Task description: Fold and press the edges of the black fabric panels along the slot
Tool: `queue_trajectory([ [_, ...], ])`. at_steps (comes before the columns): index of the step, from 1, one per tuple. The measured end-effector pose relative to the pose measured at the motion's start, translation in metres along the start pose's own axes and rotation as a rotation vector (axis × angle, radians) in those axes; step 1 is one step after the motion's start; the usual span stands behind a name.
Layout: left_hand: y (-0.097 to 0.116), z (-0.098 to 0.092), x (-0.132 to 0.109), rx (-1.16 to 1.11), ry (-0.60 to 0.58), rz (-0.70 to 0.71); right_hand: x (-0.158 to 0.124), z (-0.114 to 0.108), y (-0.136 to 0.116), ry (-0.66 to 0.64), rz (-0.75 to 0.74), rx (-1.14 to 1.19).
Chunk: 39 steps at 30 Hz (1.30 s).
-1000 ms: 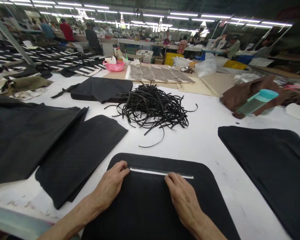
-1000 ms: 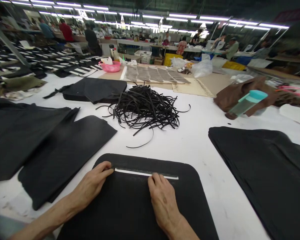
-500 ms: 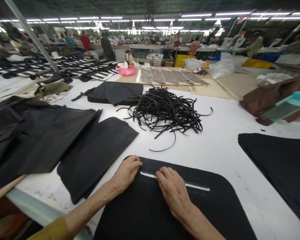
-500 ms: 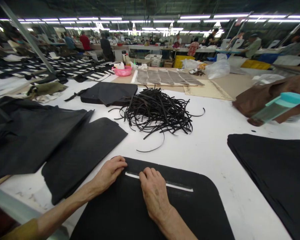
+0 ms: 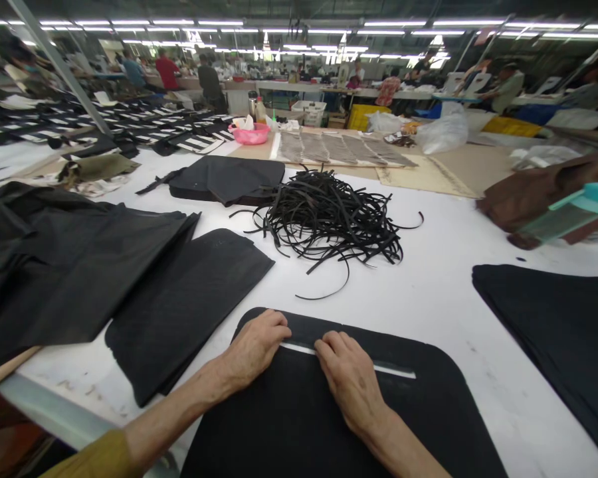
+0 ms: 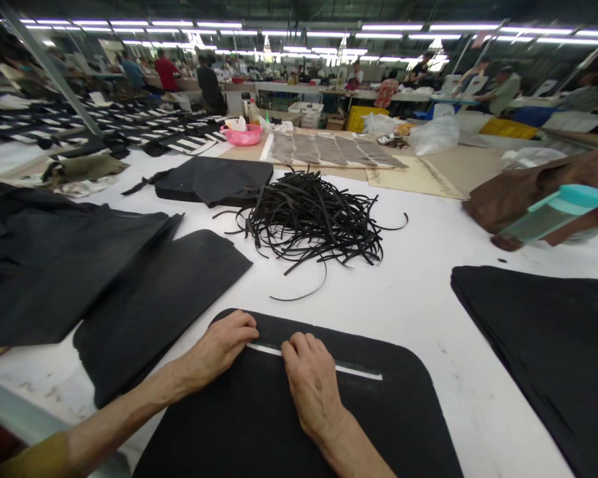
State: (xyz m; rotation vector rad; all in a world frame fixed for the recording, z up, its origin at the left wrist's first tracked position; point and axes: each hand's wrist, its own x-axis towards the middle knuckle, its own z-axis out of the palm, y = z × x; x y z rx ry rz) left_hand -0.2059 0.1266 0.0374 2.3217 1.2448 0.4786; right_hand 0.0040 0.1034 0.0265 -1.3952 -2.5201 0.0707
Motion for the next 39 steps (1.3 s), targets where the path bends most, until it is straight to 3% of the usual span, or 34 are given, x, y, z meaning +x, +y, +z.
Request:
queue_trajectory([
  [3,0.002,0.005,0.0,0.034,-0.036,0.048,0.0,0.002,0.002,-0.006,-0.047,-0.068],
  [10,-0.001,0.012,-0.001,0.071,0.002,0.105,0.006,0.002,0.003,-0.008,-0.231,-0.228],
  [19,-0.006,0.016,0.003,0.185,0.028,0.147,0.019,-0.009,0.012,-0.169,-0.048,0.031],
  [24,-0.012,0.019,0.001,0.196,0.066,0.188,0.01,-0.01,0.019,-0.047,0.064,0.257],
  [35,-0.014,0.022,0.002,0.158,0.091,0.173,-0.007,-0.007,0.027,-0.028,-0.14,-0.165],
  [39,-0.016,0.023,0.0,0.149,0.117,0.195,-0.023,-0.01,0.04,0.026,-0.048,-0.123],
])
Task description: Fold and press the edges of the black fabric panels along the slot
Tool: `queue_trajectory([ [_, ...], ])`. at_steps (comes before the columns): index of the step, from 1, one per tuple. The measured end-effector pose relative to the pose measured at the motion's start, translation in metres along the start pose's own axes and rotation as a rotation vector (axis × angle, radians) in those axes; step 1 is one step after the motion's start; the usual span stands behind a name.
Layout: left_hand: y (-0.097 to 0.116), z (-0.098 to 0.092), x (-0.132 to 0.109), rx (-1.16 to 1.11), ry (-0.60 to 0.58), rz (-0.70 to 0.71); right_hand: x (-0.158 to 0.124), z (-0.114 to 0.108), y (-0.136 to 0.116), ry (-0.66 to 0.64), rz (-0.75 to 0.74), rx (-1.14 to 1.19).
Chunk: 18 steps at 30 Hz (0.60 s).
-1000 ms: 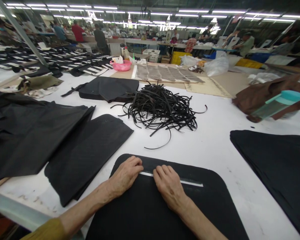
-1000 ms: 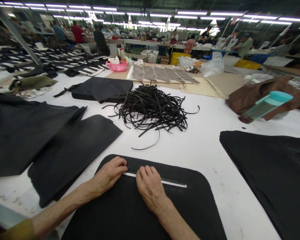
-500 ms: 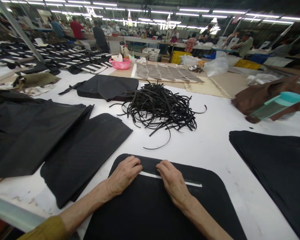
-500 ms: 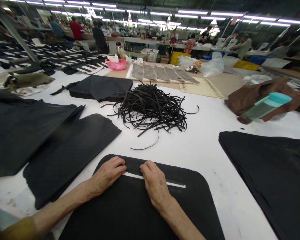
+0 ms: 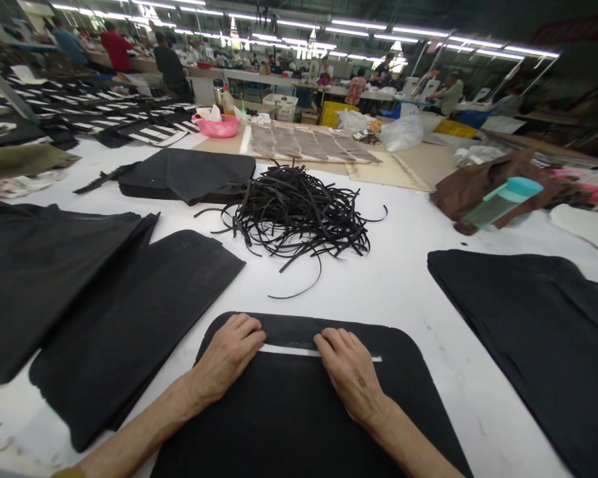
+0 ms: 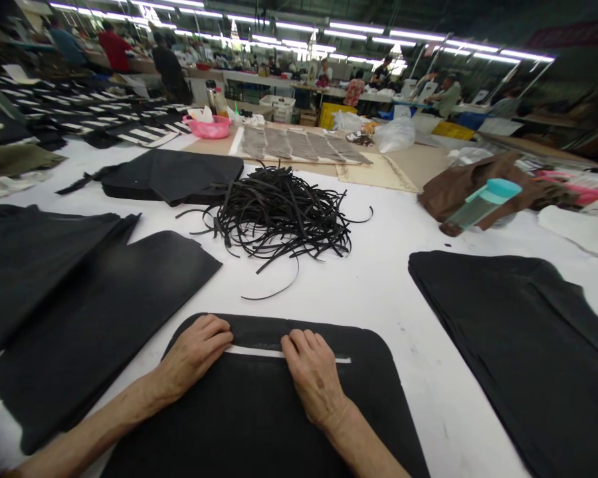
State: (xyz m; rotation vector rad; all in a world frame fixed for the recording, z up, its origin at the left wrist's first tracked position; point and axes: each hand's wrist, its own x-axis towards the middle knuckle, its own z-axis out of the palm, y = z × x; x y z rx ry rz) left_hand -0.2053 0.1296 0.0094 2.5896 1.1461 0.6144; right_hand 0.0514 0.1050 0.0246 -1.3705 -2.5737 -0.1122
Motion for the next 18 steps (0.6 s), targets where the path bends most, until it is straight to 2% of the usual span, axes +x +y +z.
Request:
queue_trajectory([
  [4,0.0,0.0,-0.001,-0.003,0.004,-0.004,-0.016,-0.006,0.013,-0.011,0.171,0.094],
  [8,0.0,-0.001,0.001,-0.007,-0.035,-0.022,-0.02,-0.012,0.02,-0.071,0.272,0.159],
  [18,0.004,-0.007,0.006,-0.031,-0.106,-0.084,-0.018,-0.013,0.025,-0.11,0.327,0.218],
])
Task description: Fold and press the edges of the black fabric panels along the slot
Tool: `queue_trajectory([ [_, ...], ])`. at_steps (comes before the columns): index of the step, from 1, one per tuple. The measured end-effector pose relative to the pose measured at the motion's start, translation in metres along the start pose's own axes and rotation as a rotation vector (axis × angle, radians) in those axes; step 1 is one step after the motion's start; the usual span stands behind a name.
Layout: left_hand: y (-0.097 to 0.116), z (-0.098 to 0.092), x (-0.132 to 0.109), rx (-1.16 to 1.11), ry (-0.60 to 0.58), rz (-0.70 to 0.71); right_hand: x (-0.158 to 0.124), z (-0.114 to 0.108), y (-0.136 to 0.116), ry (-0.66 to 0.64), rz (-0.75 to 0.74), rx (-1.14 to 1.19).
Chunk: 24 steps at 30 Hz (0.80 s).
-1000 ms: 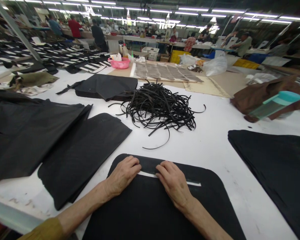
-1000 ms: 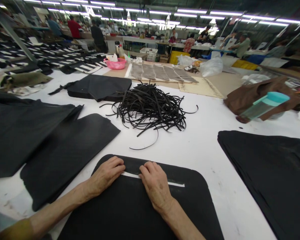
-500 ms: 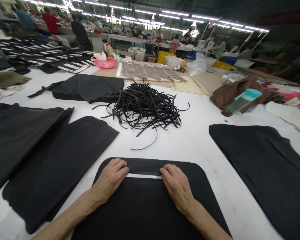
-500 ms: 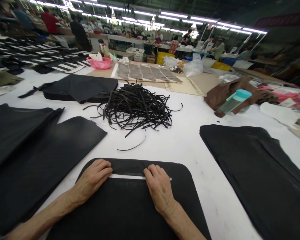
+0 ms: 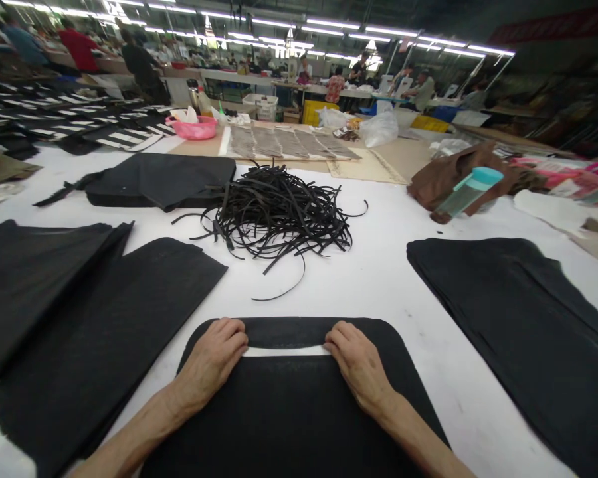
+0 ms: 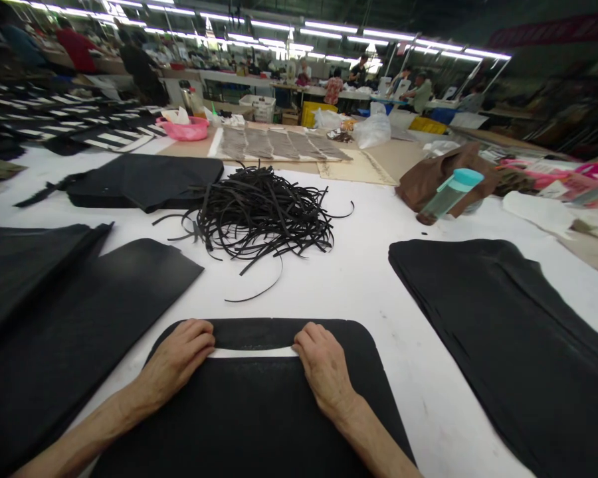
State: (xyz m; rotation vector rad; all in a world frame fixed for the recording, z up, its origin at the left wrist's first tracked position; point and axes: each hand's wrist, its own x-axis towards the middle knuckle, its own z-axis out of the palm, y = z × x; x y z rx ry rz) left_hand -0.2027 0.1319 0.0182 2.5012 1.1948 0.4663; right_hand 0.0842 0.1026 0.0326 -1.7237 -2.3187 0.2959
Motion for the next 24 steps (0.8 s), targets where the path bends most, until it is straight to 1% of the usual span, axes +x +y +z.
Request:
queue_trajectory([
  [3,0.007,-0.002,0.003,0.035,-0.018,-0.046,0.002,0.002,-0.002,-0.012,0.035,-0.054],
  [8,0.017,-0.005,0.009,0.083,-0.04,-0.182,0.009,-0.003,-0.01,-0.045,0.121,-0.116],
  [11,0.021,-0.007,0.011,0.072,-0.043,-0.242,0.013,-0.007,-0.011,-0.103,0.192,-0.074],
  [15,0.025,-0.007,0.01,0.088,-0.018,-0.281,0.016,-0.009,-0.008,-0.162,0.254,0.004],
  [19,0.027,-0.005,0.01,0.115,-0.011,-0.307,0.017,-0.009,-0.007,-0.189,0.278,0.04],
  [24,0.029,-0.004,0.01,0.15,-0.007,-0.317,0.017,-0.005,-0.008,-0.187,0.233,-0.057],
])
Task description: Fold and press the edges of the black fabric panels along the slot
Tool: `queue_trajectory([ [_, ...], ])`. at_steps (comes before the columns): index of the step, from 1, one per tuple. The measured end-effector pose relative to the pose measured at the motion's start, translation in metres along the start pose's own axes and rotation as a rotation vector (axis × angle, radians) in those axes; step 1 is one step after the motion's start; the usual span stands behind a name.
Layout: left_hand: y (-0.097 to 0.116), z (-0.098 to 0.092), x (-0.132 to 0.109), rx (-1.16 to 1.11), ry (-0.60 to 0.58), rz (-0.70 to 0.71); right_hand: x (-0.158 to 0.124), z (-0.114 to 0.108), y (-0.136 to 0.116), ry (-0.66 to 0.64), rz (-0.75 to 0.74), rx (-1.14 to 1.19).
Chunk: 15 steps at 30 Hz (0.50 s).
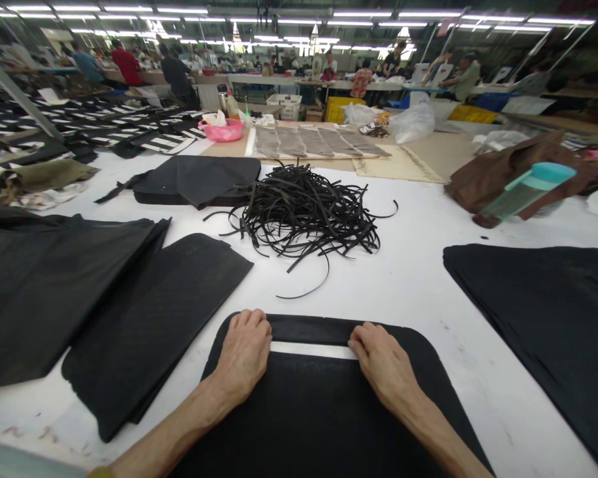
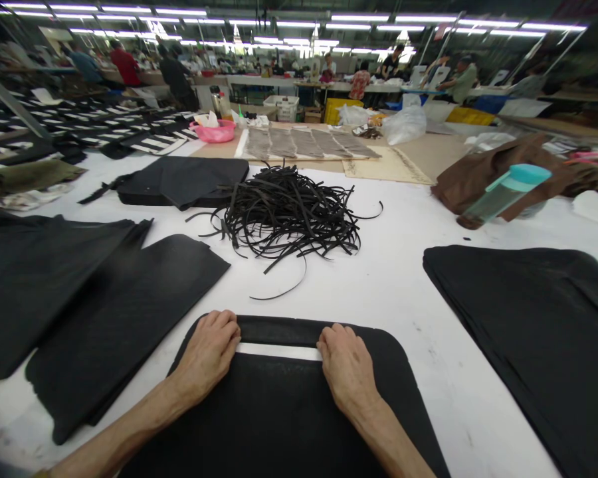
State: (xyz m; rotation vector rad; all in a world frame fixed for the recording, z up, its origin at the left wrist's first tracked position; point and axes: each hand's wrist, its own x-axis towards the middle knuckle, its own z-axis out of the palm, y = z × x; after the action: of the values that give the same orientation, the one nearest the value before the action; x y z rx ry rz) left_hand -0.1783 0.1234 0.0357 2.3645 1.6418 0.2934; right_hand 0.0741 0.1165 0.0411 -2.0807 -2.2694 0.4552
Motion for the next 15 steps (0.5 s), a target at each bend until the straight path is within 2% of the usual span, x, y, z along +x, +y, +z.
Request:
queue_trajectory([
  [8,-0.001,0.0,0.005,-0.063,-0.028,-0.085,0.003,0.001,0.0,0.023,-0.004,-0.039],
  [12,0.006,-0.001,0.006,0.022,-0.007,-0.105,0.006,-0.004,-0.003,0.026,0.041,-0.023],
  [15,0.014,0.002,0.004,0.155,-0.004,-0.014,0.008,-0.009,-0.005,-0.017,0.077,0.003],
])
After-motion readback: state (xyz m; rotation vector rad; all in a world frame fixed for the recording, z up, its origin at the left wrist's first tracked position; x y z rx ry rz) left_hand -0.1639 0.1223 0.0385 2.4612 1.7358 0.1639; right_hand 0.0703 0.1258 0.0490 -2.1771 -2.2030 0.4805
